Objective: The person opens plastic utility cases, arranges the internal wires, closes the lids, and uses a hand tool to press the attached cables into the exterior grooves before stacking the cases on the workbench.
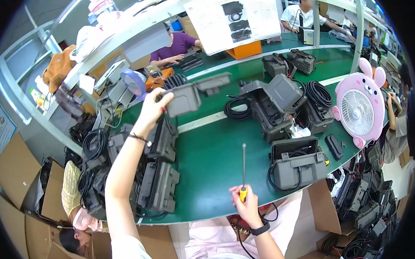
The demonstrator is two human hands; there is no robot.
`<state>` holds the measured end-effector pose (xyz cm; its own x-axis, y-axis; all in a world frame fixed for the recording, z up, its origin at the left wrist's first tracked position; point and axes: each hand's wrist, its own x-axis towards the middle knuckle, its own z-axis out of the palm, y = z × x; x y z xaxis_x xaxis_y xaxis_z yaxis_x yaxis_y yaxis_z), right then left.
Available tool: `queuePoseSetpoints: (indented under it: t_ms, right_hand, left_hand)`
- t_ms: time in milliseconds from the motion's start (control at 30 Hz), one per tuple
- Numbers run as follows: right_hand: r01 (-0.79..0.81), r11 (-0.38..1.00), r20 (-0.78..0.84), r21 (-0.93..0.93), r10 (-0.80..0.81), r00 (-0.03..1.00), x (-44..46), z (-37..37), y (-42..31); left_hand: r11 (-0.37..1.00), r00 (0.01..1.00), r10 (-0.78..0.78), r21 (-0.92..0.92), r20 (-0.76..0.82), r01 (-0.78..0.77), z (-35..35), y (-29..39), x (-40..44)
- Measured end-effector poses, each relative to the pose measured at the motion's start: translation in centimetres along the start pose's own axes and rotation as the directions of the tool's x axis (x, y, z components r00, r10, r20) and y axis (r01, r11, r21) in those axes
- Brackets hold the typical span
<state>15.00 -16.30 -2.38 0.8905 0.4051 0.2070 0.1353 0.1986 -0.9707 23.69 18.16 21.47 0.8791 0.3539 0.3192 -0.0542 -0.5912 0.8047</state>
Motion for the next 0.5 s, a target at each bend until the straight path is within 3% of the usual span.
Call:
queuePoseSetpoints:
  t_ms: [67, 133, 167, 200, 267, 333, 367, 400, 500]
  right_hand:
    - [-0.004, 0.997, -0.027, 0.074, 0.006, 1.000, -0.5, -0.1, -0.4]
    - [0.017, 0.985, -0.045, 0.171, -0.010, 0.999, -1.2, -0.3, 0.0]
    - [0.009, 0.982, -0.045, 0.189, -0.001, 0.999, -2.0, -0.5, -0.1]
    - [0.004, 0.979, -0.046, 0.204, 0.006, 0.999, -2.7, -0.9, -0.2]
    - [-0.014, 0.955, -0.013, 0.297, 0.019, 1.000, -4.4, -1.0, -0.3]
    - [-0.053, 0.921, 0.013, 0.387, 0.052, 0.999, -6.3, -1.1, -0.7]
    - [-0.049, 0.919, 0.024, 0.391, 0.043, 0.999, -7.2, -1.2, -0.5]
    - [-0.053, 0.921, 0.023, 0.385, 0.048, 0.999, -7.8, -1.3, -0.5]
    - [-0.056, 0.926, 0.028, 0.374, 0.049, 0.998, -9.3, -1.9, -0.3]
  left_hand:
    - [0.991, 0.991, 0.110, 0.089, -0.078, -0.103, 1.0, 2.2, -4.9]
    - [0.844, 0.886, 0.444, 0.397, -0.136, -0.362, 1.8, 2.6, -9.1]
    - [0.924, 0.942, 0.299, 0.294, -0.155, -0.245, 2.4, 3.7, -11.6]
    - [0.870, 0.916, 0.376, 0.394, -0.141, -0.297, 2.9, 3.8, -13.6]
    - [0.850, 0.914, 0.378, 0.448, -0.149, -0.278, 4.6, 3.4, -17.2]
    - [0.916, 0.938, 0.266, 0.362, -0.222, -0.174, 6.8, 4.5, -20.6]
    - [0.896, 0.920, 0.303, 0.403, -0.250, -0.186, 7.9, 3.9, -21.7]
    - [0.942, 0.937, 0.197, 0.320, -0.288, -0.100, 9.1, 3.7, -23.0]
    - [0.916, 0.906, 0.211, 0.399, -0.368, -0.051, 12.8, 2.4, -26.0]
